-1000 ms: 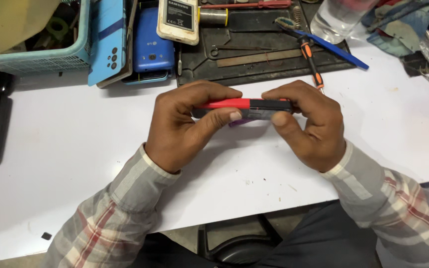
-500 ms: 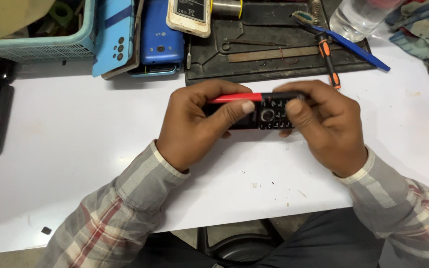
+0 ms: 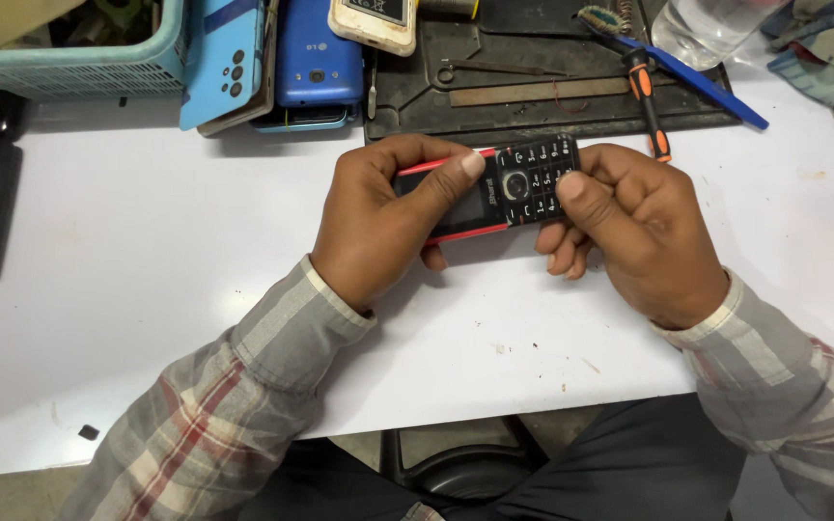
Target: The person assembles a small electronic device by hand, aligning and seating internal components, then using a purple screwdriver to fasten screws on the circuit board and red housing. The person repeatedly checks fit and tightens screws at multiple locations.
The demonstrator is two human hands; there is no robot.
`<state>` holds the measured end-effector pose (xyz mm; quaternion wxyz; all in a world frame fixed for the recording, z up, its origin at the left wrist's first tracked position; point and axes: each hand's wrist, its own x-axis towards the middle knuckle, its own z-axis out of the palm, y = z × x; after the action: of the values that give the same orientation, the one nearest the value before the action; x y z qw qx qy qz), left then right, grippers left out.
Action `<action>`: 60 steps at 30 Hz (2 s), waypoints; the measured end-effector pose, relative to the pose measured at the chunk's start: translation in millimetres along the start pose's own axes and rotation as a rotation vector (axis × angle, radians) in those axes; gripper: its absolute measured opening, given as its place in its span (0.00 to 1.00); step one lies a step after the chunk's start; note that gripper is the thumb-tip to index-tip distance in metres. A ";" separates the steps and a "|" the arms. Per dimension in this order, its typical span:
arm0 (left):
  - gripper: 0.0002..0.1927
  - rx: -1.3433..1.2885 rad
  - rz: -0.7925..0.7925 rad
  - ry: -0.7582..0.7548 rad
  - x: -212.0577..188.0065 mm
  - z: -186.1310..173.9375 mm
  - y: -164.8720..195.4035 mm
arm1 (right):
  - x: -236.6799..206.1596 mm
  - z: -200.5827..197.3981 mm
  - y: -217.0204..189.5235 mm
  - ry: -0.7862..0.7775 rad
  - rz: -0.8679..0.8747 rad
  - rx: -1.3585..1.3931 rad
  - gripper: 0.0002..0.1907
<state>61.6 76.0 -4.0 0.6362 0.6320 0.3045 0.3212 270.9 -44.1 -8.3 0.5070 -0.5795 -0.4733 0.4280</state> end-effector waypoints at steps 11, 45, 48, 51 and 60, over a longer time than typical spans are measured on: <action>0.16 -0.327 -0.269 -0.062 2.7 -8.1 -2.6 | -5.0 14.0 -17.4 -0.052 -0.751 -0.617 0.18; 0.16 0.069 0.300 -0.107 -5.0 -4.8 -4.2 | -3.3 7.4 3.6 0.067 -0.328 -0.085 0.15; 0.15 0.203 0.306 -0.124 -9.3 -5.1 -2.2 | -4.2 5.4 8.9 0.056 -0.294 -0.181 0.12; 0.14 0.341 0.360 -0.122 -13.7 -1.6 -0.9 | -5.1 5.6 12.3 0.049 -0.267 -0.244 0.12; 0.18 0.370 0.347 -0.056 -17.1 9.6 14.5 | -4.9 4.6 1.9 0.079 -0.133 -0.061 0.10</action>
<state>58.5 56.5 10.4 0.4534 0.7890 0.2274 0.3468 265.7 -48.1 -10.6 0.5346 -0.5783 -0.5032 0.3557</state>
